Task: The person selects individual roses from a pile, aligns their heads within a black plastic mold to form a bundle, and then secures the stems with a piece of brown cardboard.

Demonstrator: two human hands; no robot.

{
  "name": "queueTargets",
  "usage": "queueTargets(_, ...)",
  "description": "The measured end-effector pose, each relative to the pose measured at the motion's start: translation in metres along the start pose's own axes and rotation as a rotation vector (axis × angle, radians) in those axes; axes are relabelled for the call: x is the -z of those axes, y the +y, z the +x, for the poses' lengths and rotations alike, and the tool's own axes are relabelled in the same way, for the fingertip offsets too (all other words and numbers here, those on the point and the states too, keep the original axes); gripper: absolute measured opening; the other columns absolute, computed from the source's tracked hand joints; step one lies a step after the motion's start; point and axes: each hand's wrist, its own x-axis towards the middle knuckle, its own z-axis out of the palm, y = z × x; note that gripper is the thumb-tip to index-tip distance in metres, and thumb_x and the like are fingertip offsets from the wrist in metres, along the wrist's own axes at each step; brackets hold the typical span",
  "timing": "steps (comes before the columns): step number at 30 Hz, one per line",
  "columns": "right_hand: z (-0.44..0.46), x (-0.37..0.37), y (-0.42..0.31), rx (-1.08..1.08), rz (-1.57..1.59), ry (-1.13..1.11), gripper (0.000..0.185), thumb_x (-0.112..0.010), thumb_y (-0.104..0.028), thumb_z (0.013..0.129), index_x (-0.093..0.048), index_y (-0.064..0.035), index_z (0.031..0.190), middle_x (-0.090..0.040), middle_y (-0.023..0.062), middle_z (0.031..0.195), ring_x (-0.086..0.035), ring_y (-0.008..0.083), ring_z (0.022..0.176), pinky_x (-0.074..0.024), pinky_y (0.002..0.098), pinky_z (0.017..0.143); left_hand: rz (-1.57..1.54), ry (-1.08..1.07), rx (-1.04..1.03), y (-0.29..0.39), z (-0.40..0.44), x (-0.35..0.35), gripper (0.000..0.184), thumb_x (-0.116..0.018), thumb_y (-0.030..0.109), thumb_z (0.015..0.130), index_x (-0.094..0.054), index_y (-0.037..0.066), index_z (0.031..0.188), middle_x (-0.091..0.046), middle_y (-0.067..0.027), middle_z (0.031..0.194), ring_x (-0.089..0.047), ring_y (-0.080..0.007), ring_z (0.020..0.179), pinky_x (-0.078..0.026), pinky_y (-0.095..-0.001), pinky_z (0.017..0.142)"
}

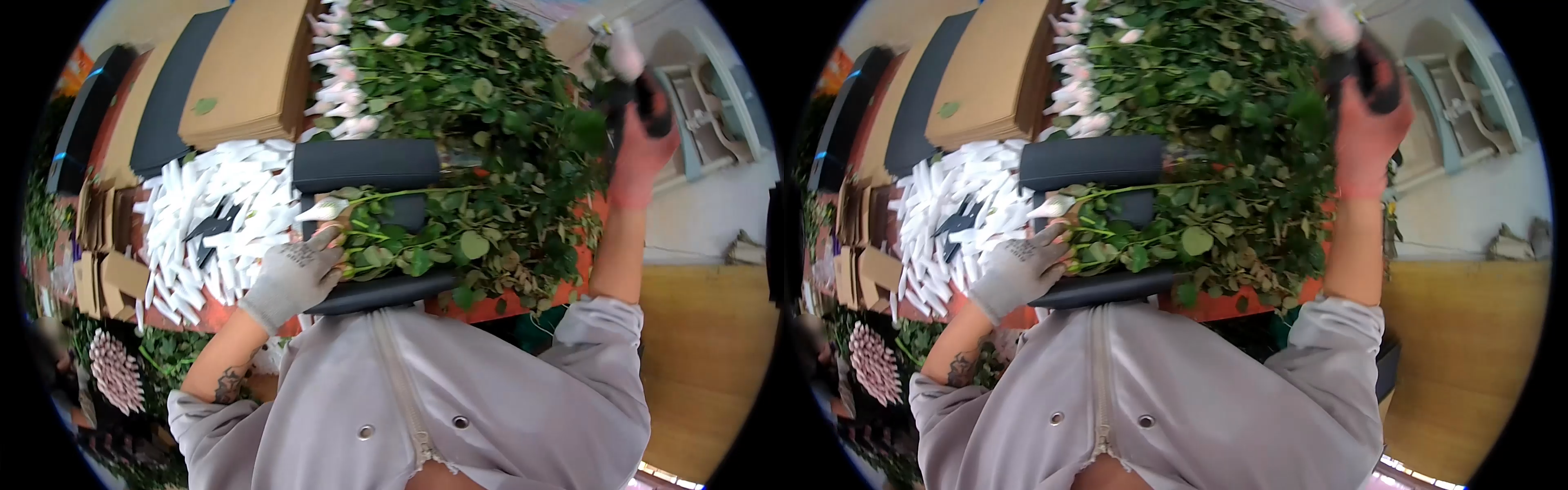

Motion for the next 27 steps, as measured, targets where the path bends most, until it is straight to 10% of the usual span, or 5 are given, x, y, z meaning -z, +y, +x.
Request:
queueTargets(9, 0.058, -0.071, 0.011, 0.391, -0.478, -0.207, 0.026, -0.061, -0.014, 0.077, -0.062, -0.002, 0.101, -0.065, 0.0131, 0.088, -0.062, 0.0269, 0.077, -0.0493, 0.0345, 0.07, -0.024, 0.014, 0.003, 0.005, 0.0, 0.005, 0.035, -0.052, 0.029, 0.084, -0.061, 0.01, 0.113, -0.049, -0.0097, 0.131, -0.062, -0.0264, 0.094, -0.049, -0.0372, 0.08)
queueTargets(12, -0.05, -0.118, -0.011, 0.488, -0.051, -0.579, 0.032, -0.057, -0.034, 0.08, -0.06, -0.016, 0.107, -0.062, 0.0065, 0.101, -0.06, 0.0208, 0.087, -0.0477, 0.0318, 0.074, 0.012, 0.095, -0.032, -0.008, 0.0, -0.013, 0.033, -0.048, 0.034, 0.086, -0.062, 0.015, 0.109, -0.052, -0.0031, 0.126, -0.064, -0.0221, 0.088, -0.051, -0.0393, 0.07)
queueTargets(14, -0.103, -0.134, -0.068, 0.583, -0.704, -1.39, 0.04, -0.053, -0.029, 0.079, -0.055, -0.0149, 0.116, -0.059, 0.0043, 0.101, -0.06, 0.0152, 0.082, -0.045, 0.0256, 0.068, -0.011, 0.091, -0.009, -0.006, 0.0, -0.01, 0.033, -0.047, 0.034, 0.087, -0.062, 0.015, 0.109, -0.052, -0.0035, 0.126, -0.063, -0.0216, 0.088, -0.05, -0.0396, 0.071)
queueTargets(16, -0.186, -0.152, -0.006, 0.83, -0.406, -0.966, 0.012, -0.049, -0.016, 0.079, -0.053, -0.0118, 0.089, -0.057, 0.0028, 0.077, -0.061, 0.0197, 0.071, -0.0453, 0.0309, 0.057, -0.026, 0.008, 0.024, 0.001, -0.002, 0.002, 0.034, -0.049, 0.033, 0.086, -0.062, 0.012, 0.111, -0.051, -0.0084, 0.129, -0.063, -0.0252, 0.091, -0.05, -0.0374, 0.074)
queueTargets(27, -0.212, -0.149, 0.004, 0.547, -0.562, -1.325, 0.036, -0.05, -0.015, 0.079, -0.055, -0.0027, 0.112, -0.061, 0.0042, 0.079, -0.063, 0.0194, 0.071, -0.0455, 0.0305, 0.056, -0.099, 0.058, -0.005, -0.008, 0.002, -0.014, 0.032, -0.048, 0.034, 0.087, -0.064, 0.015, 0.107, -0.052, -0.0041, 0.125, -0.062, -0.023, 0.092, -0.049, -0.0392, 0.077)
